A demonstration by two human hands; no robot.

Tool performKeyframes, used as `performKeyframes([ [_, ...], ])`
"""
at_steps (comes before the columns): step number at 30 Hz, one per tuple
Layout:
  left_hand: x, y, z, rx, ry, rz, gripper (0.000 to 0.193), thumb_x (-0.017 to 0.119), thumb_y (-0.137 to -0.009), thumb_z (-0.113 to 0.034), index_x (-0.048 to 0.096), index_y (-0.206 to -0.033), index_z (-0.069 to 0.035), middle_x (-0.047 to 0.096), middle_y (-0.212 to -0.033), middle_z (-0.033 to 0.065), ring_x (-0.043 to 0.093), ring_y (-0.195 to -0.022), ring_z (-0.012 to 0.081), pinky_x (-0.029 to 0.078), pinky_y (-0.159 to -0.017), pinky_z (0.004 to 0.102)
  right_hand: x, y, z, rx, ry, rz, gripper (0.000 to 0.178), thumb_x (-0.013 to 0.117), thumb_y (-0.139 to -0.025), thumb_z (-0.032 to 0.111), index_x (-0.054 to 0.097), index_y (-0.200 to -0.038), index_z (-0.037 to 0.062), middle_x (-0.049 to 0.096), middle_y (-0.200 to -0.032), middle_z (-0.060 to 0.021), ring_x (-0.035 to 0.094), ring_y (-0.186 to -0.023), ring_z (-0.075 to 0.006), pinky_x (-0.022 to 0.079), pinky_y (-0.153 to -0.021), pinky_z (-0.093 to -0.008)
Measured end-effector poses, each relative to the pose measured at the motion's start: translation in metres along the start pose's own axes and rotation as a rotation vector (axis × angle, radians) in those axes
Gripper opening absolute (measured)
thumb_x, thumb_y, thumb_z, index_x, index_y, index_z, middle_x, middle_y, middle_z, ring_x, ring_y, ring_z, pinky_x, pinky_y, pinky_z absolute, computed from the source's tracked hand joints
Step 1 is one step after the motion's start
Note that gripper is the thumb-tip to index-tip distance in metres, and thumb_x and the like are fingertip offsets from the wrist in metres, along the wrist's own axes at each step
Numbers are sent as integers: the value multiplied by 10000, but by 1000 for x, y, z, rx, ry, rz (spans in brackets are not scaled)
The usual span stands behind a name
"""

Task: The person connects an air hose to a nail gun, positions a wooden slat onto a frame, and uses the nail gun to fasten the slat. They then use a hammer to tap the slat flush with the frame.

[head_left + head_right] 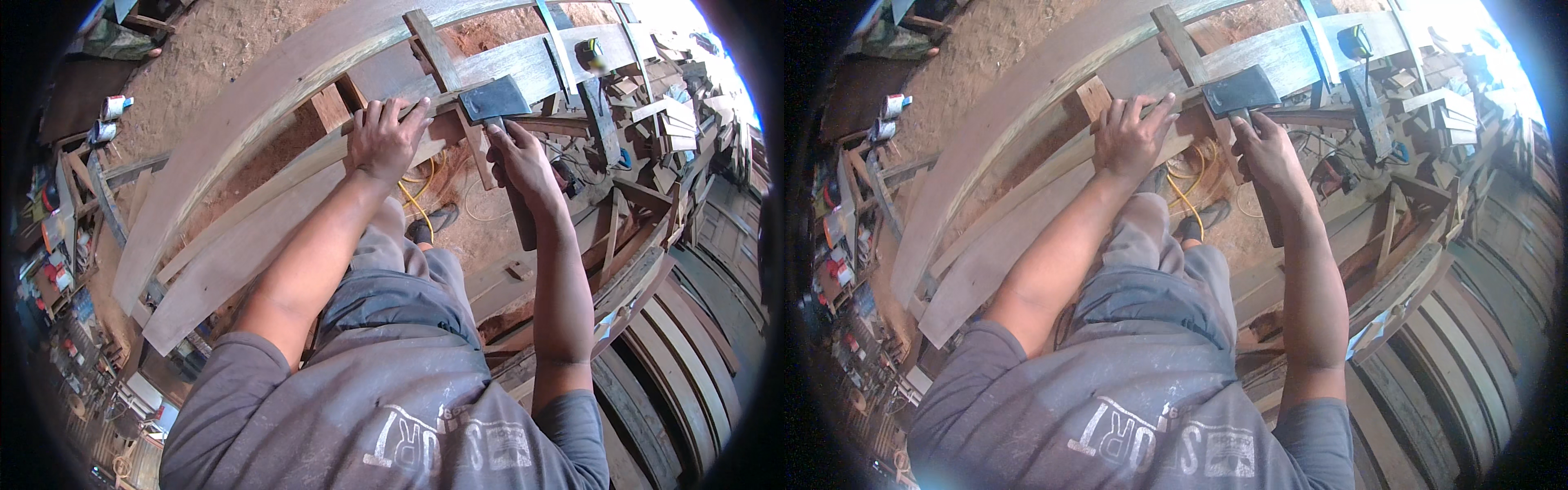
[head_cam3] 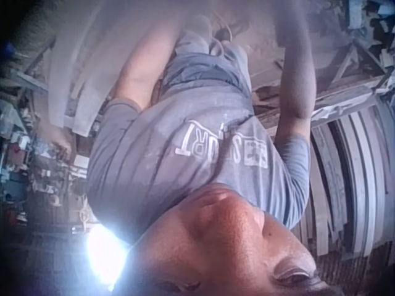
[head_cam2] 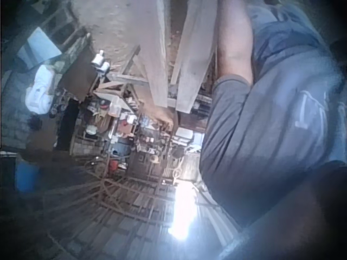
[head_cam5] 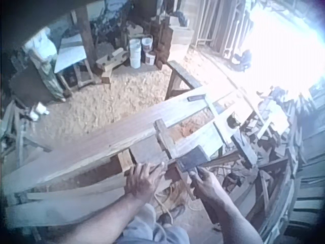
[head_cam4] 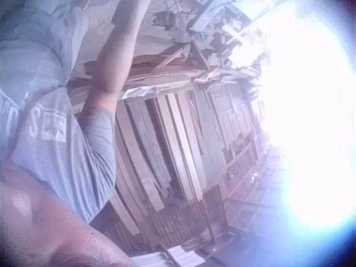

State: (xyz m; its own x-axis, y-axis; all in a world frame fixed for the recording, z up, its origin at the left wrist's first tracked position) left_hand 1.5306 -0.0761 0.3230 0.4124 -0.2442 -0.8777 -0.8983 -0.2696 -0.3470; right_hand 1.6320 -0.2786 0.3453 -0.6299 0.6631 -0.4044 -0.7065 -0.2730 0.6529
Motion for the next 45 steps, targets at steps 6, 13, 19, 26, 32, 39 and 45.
performKeyframes([
  [6, -1, -3, -1, 12, -22, 13, 373, 778, -941, -368, 768, -1306, -290, 662, -1135, -31, 612, -1035, 225, 494, -900, 408, -1, -1, 5, -75, -172, -117, 442, 598, -1104, 407, 678, -1252, -2, 679, -863, -68, 623, -667, -123, 525, -595, -317],
  [13, 1, -3, 1, 16, -2, -7, 377, 774, -953, -378, 748, -1318, -290, 652, -1141, -25, 607, -1029, 226, 490, -889, 410, 37, 9, -6, -90, -328, -106, 418, 595, -1110, 372, 653, -1254, -16, 688, -899, -74, 620, -723, -114, 513, -627, -301],
  [19, 2, -1, -1, 14, 11, -19, 382, 782, -946, -373, 738, -1318, -302, 636, -1125, -27, 602, -1033, 222, 482, -873, 413, 19, 22, 9, -258, 238, -396, 451, 591, -1093, 344, 611, -1363, -18, 747, -1103, -280, 747, -995, -418, 579, -875, -476],
  [26, 4, 0, 3, 16, 5, -40, 377, 779, -945, -343, 738, -1318, -305, 637, -1124, -28, 603, -1032, 216, 481, -877, 412, 1, 41, 41, -439, 412, -537, 411, 578, -1093, 304, 584, -1431, 69, 742, -1136, -267, 727, -1050, -474, 572, -878, -547],
  [32, 4, 0, 0, 18, -17, 21, 370, 768, -947, -306, 744, -1316, -302, 640, -1128, -32, 604, -1033, 220, 484, -880, 402, 19, 36, 33, -335, 797, -417, 471, 556, -1087, 275, 503, -1540, 155, 707, -1091, -231, 731, -930, -455, 585, -774, -553],
  [39, 5, 0, 3, 17, -20, -5, 365, 772, -948, -348, 746, -1311, -318, 652, -1138, -43, 603, -1034, 215, 480, -881, 406, 29, 37, 30, -360, 796, -459, 513, 560, -1084, 287, 480, -1581, 191, 709, -1100, -221, 728, -979, -446, 579, -834, -560],
  [45, 3, 0, 1, -13, 21, 3, 367, 757, -959, -399, 716, -1318, -336, 642, -1152, -42, 610, -1035, 219, 483, -882, 420, 2, 40, 59, -390, 746, -525, 515, 573, -1066, 252, 491, -1571, 190, 704, -1158, -238, 730, -1003, -465, 580, -835, -564],
])
Point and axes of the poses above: each hand's wrist, its own y-axis away from the middle knuckle, its own x-axis out of the palm, z = x × y, the point moved 8 cm from there along -y, towards the middle knuckle
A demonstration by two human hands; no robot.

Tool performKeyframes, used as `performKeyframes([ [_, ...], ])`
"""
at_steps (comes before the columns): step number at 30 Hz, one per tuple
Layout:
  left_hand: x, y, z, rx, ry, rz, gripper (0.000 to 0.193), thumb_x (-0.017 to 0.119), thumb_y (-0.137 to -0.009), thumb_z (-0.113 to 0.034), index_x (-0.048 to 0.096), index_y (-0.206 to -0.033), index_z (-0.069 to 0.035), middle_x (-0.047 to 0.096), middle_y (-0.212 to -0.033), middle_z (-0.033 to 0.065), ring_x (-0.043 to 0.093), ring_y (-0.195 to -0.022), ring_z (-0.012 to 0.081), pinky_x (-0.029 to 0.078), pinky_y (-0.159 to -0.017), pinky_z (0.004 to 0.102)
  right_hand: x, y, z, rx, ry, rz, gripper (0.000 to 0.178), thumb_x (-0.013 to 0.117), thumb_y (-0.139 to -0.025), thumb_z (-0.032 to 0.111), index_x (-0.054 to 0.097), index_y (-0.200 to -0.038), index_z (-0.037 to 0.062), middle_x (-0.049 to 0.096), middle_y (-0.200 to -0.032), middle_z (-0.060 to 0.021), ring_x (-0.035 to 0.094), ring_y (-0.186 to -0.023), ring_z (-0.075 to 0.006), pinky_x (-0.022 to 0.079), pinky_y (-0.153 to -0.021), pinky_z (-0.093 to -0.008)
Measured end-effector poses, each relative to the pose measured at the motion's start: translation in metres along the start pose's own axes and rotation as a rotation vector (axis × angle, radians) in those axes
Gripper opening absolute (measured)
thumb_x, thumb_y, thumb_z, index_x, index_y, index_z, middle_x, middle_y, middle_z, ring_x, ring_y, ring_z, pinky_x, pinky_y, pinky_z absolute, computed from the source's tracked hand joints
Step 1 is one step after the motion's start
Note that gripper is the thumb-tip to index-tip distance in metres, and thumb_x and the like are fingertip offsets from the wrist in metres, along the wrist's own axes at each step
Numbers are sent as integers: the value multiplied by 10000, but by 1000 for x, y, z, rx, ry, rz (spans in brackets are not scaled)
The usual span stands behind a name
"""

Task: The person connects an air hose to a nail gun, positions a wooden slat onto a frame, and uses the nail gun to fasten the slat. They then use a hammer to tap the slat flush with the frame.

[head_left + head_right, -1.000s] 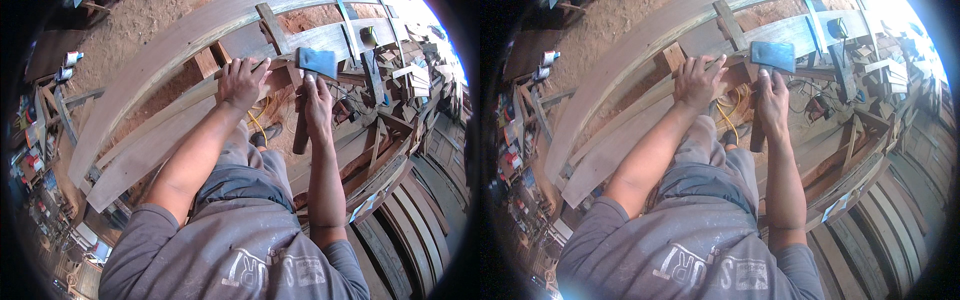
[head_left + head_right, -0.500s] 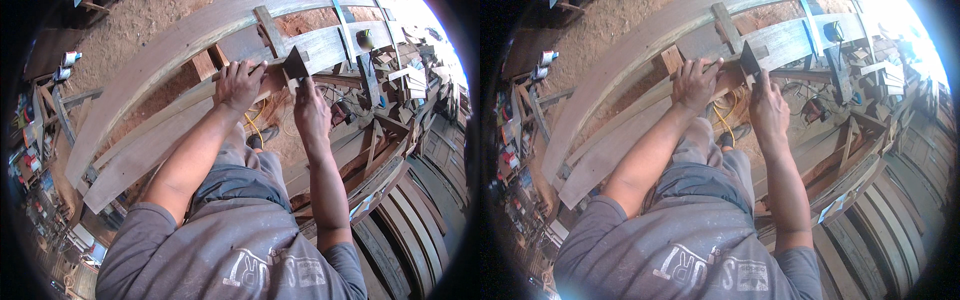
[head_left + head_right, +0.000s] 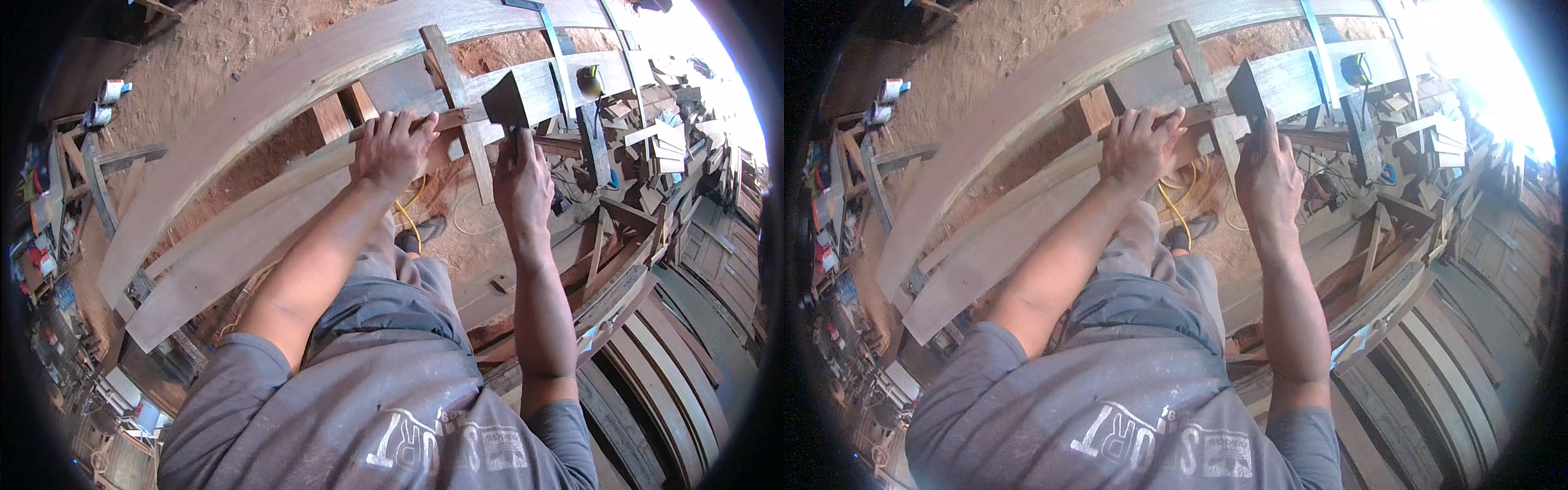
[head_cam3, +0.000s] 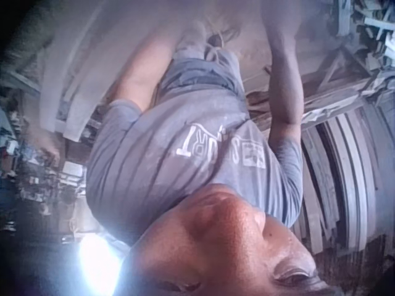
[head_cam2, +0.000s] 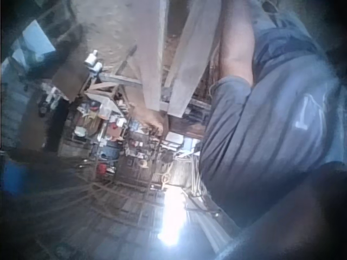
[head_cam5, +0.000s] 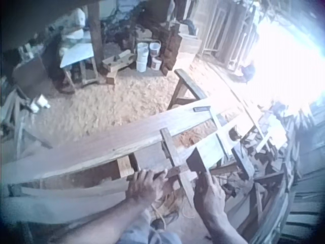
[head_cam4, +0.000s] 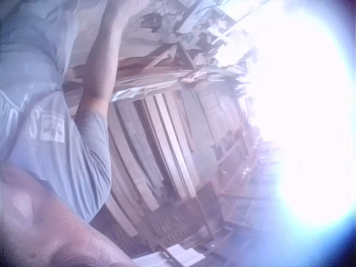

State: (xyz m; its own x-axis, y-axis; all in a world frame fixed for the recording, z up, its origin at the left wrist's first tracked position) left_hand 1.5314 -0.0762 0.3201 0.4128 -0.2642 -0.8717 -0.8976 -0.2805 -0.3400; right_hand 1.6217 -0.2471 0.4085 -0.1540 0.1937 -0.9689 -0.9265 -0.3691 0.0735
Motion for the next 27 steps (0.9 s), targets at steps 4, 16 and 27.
performKeyframes([
  [4, 3, -1, 2, 14, -42, 13, 373, 734, -981, -406, 687, -1337, -305, 631, -1186, -47, 612, -1041, 223, 489, -893, 423, -2, 1, 26, -162, 54, 52, 539, 570, -1063, 198, 471, -1592, 229, 705, -1135, -196, 750, -943, -403, 617, -804, -515],
  [16, 5, 1, 6, -51, 49, 57, 313, 748, -954, -408, 729, -1205, -221, 676, -1183, -8, 605, -1145, 257, 475, -981, 446, 13, 7, 26, -186, 81, 0, 605, 591, -1060, 152, 443, -1636, 258, 680, -1124, -198, 710, -973, -404, 569, -819, -525],
  [27, 0, 1, 2, -18, -10, 33, 325, 712, -984, -437, 750, -1253, -261, 669, -1181, -36, 621, -1079, 226, 485, -911, 435, 9, -3, 10, -73, 120, 54, 632, 565, -1045, 133, 413, -1644, 266, 702, -1052, -221, 729, -928, -395, 588, -794, -511],
])
Point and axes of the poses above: each hand's wrist, its own y-axis away from the middle knuckle, its own x-axis out of the palm, z = x × y, the point moved 8 cm from there along -y, towards the middle knuckle
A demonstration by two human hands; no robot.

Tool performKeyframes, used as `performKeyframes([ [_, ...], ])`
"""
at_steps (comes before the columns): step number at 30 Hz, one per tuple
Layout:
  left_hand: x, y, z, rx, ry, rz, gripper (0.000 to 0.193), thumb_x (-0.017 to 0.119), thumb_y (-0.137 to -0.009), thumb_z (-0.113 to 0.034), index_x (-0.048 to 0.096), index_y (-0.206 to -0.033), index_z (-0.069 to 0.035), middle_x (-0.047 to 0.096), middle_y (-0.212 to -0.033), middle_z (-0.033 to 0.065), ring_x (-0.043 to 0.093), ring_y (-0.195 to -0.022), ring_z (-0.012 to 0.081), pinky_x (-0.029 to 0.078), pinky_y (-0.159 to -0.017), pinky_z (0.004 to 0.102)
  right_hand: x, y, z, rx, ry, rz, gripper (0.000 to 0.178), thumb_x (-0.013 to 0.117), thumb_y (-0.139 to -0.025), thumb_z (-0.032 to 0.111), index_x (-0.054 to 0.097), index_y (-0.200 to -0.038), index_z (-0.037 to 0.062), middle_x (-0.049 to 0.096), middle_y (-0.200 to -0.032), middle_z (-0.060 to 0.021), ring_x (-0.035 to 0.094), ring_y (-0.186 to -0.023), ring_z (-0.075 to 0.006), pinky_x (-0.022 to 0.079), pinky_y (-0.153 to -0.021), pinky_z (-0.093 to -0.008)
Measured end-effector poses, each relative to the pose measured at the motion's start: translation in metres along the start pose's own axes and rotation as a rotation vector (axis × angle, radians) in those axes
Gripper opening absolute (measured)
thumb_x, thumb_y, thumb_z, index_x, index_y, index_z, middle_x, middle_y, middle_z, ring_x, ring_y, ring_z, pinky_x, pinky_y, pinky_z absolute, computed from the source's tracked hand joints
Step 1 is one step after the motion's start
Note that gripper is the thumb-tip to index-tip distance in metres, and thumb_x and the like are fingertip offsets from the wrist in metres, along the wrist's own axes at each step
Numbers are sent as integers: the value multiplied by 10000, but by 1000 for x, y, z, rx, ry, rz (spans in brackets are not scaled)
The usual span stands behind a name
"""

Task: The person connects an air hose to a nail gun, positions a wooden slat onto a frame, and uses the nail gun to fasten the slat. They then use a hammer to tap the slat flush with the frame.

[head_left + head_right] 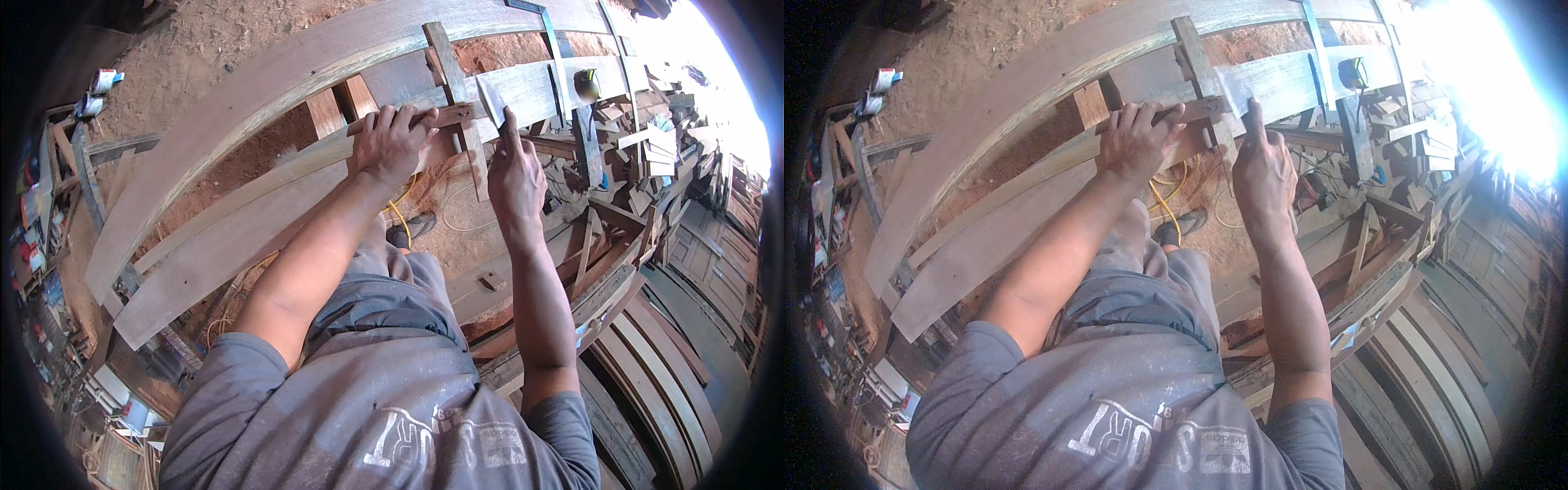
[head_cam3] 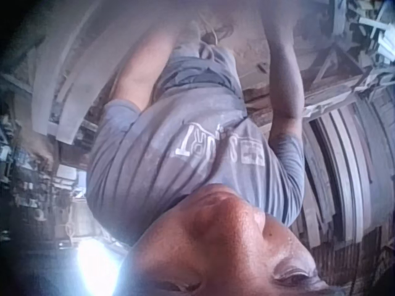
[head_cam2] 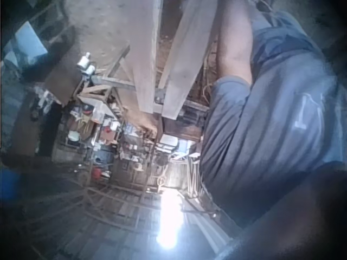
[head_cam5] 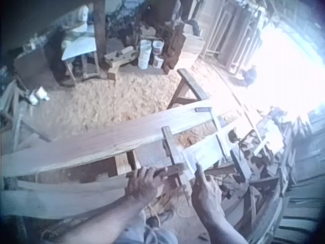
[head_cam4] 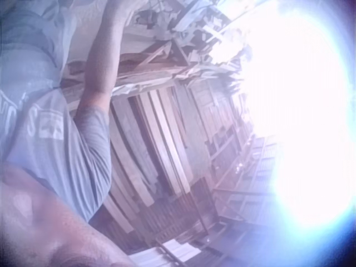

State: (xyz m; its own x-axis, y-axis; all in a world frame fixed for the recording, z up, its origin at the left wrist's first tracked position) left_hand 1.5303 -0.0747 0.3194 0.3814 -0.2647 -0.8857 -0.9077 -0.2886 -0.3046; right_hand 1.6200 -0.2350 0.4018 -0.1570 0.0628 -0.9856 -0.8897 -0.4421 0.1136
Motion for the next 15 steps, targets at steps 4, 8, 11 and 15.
performKeyframes([
  [4, 1, -2, 1, 11, -56, -6, 336, 709, -973, -471, 763, -1258, -300, 674, -1162, -53, 614, -1048, 201, 478, -884, 414, 1, 17, 19, -262, 18, -86, 654, 568, -1028, 118, 417, -1640, 294, 683, -1017, -206, 730, -924, -392, 586, -792, -518],
  [8, 2, -3, 2, 24, 0, -28, 374, 746, -949, -448, 734, -1298, -314, 668, -1156, -53, 617, -1053, 203, 484, -875, 414, 14, -9, -15, 44, 97, 70, 662, 547, -1030, 129, 384, -1655, 276, 700, -1058, -238, 736, -935, -439, 581, -808, -552],
  [11, 5, 0, 3, 11, -6, -50, 394, 770, -934, -418, 725, -1310, -311, 662, -1154, -57, 621, -1057, 204, 489, -868, 413, -5, -13, -10, 10, 21, 33, 621, 534, -1048, 156, 392, -1649, 224, 707, -1044, -252, 736, -929, -443, 568, -796, -570],
  [15, 4, 0, 3, 19, -8, -77, 404, 784, -924, -396, 725, -1313, -305, 654, -1147, -65, 621, -1049, 204, 496, -875, 411, -8, 4, 16, -141, -87, -49, 571, 558, -1070, 205, 441, -1628, 242, 701, -1022, -219, 735, -905, -411, 573, -770, -536],
])
Point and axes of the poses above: each hand's wrist, its own y-axis away from the middle knuckle, its own x-axis out of the palm, z = x × y, the point moved 8 cm from there along -y, towards the middle knuckle
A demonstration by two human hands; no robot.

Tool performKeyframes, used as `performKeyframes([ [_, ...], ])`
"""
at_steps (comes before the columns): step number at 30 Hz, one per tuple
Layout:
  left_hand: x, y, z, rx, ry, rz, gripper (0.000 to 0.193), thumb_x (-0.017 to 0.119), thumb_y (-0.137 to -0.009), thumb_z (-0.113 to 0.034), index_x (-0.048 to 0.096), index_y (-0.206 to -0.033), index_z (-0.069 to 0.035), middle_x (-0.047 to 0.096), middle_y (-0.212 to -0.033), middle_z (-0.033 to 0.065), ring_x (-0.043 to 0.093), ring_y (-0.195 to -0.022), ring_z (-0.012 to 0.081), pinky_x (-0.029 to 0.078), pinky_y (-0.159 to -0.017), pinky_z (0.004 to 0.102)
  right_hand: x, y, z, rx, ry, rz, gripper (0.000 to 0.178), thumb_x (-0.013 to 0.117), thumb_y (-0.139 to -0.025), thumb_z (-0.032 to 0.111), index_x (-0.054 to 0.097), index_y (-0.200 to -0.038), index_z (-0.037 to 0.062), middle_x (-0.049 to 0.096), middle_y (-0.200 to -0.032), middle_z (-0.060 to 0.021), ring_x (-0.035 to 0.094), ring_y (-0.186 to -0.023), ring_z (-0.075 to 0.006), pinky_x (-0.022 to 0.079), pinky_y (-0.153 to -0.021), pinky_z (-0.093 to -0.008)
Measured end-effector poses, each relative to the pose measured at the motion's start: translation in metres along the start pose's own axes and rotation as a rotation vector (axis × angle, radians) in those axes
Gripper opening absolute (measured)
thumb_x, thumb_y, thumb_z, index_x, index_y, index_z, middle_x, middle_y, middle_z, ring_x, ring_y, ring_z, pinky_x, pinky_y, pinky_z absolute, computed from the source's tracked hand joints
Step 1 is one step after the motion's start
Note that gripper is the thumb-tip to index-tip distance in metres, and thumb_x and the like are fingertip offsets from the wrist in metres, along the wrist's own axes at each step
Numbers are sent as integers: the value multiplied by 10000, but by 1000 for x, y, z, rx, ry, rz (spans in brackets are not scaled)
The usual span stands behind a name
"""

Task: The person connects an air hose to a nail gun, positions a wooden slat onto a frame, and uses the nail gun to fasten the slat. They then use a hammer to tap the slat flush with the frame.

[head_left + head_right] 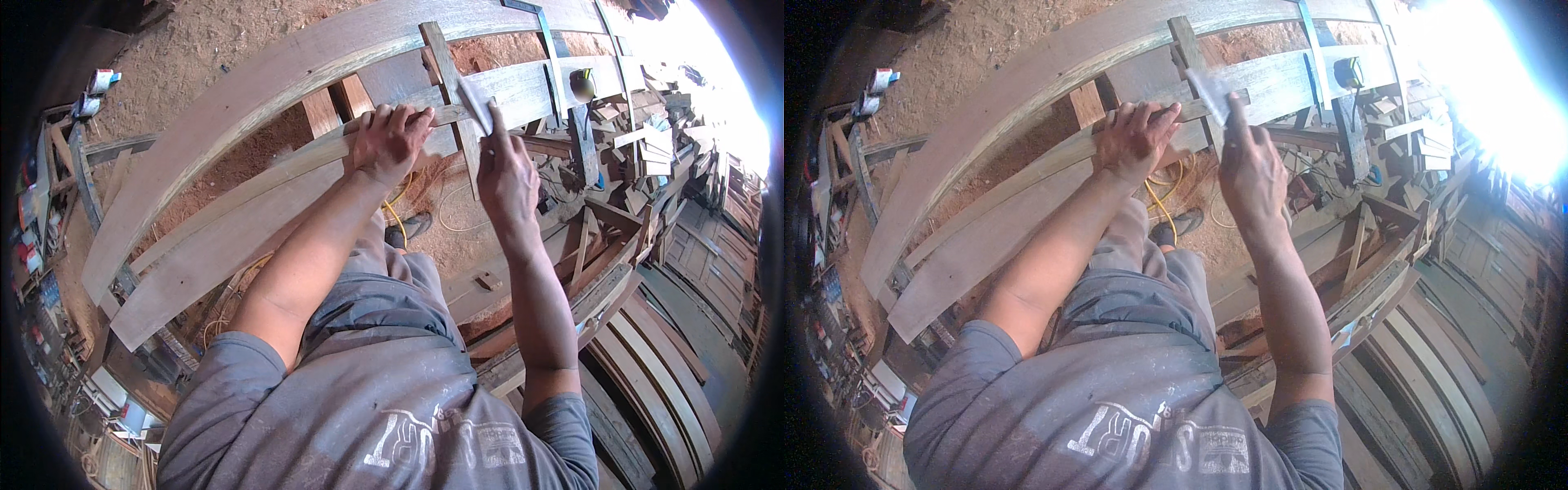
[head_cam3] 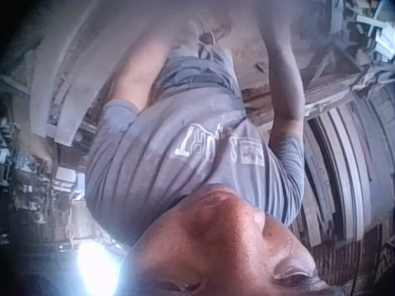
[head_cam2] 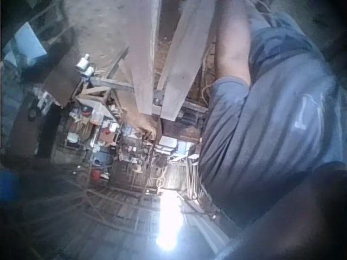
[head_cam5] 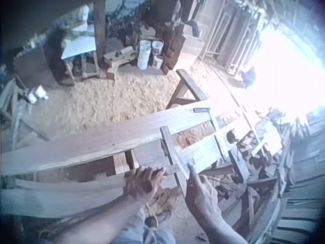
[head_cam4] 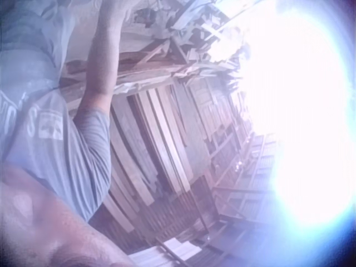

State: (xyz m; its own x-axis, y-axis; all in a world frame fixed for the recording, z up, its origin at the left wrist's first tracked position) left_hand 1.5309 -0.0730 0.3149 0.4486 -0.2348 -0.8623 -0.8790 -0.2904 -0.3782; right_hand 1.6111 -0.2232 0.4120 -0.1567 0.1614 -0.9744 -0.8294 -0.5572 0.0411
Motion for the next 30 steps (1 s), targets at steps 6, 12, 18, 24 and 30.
performKeyframes([
  [6, -3, -2, -6, -7, -2, 39, 380, 777, -930, -404, 748, -1296, -306, 654, -1144, -67, 605, -1032, 197, 491, -883, 410, 21, -12, -60, 229, 76, 95, 588, 519, -1078, 203, 386, -1651, 230, 724, -1119, -271, 729, -1023, -468, 567, -830, -572],
  [12, -4, -1, -2, 9, -21, -14, 397, 780, -929, -411, 744, -1313, -316, 661, -1120, -53, 604, -1033, 198, 475, -872, 393, 6, -4, -30, 32, -133, -132, 311, 608, -1070, 242, 634, -1340, 90, 732, -1081, -241, 717, -971, -472, 562, -829, -555],
  [18, -5, -2, -4, 7, 0, 96, 393, 759, -957, -403, 737, -1338, -308, 651, -1120, -34, 605, -1035, 211, 486, -896, 408, 27, -19, -60, 259, -93, 138, 564, 586, -1065, 200, 415, -1602, 176, 723, -1180, -286, 709, -1069, -508, 549, -887, -594],
  [24, -2, -1, -2, -6, 19, 60, 393, 764, -952, -376, 741, -1336, -297, 659, -1135, -36, 610, -1058, 211, 485, -898, 402, 19, 0, -33, 108, -252, -93, 239, 551, -1087, 235, 536, -1248, 59, 717, -1054, -254, 699, -1011, -497, 529, -850, -597],
  [30, -2, -2, -3, 15, -25, 67, 391, 777, -933, -353, 750, -1318, -294, 656, -1126, -43, 607, -1041, 211, 495, -881, 411, 22, -14, -43, 282, -209, 96, 320, 569, -1071, 242, 492, -1348, 101, 723, -1142, -321, 672, -1068, -559, 520, -881, -613],
])
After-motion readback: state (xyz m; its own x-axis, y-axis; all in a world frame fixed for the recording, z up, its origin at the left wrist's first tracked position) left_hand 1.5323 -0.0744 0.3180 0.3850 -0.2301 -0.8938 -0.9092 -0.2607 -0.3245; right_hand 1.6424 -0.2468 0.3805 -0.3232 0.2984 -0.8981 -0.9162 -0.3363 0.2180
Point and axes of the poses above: each hand's wrist, its own y-axis away from the middle knuckle, its own x-axis out of the palm, z = x × y, the point moved 8 cm from there along -y, towards the middle knuckle
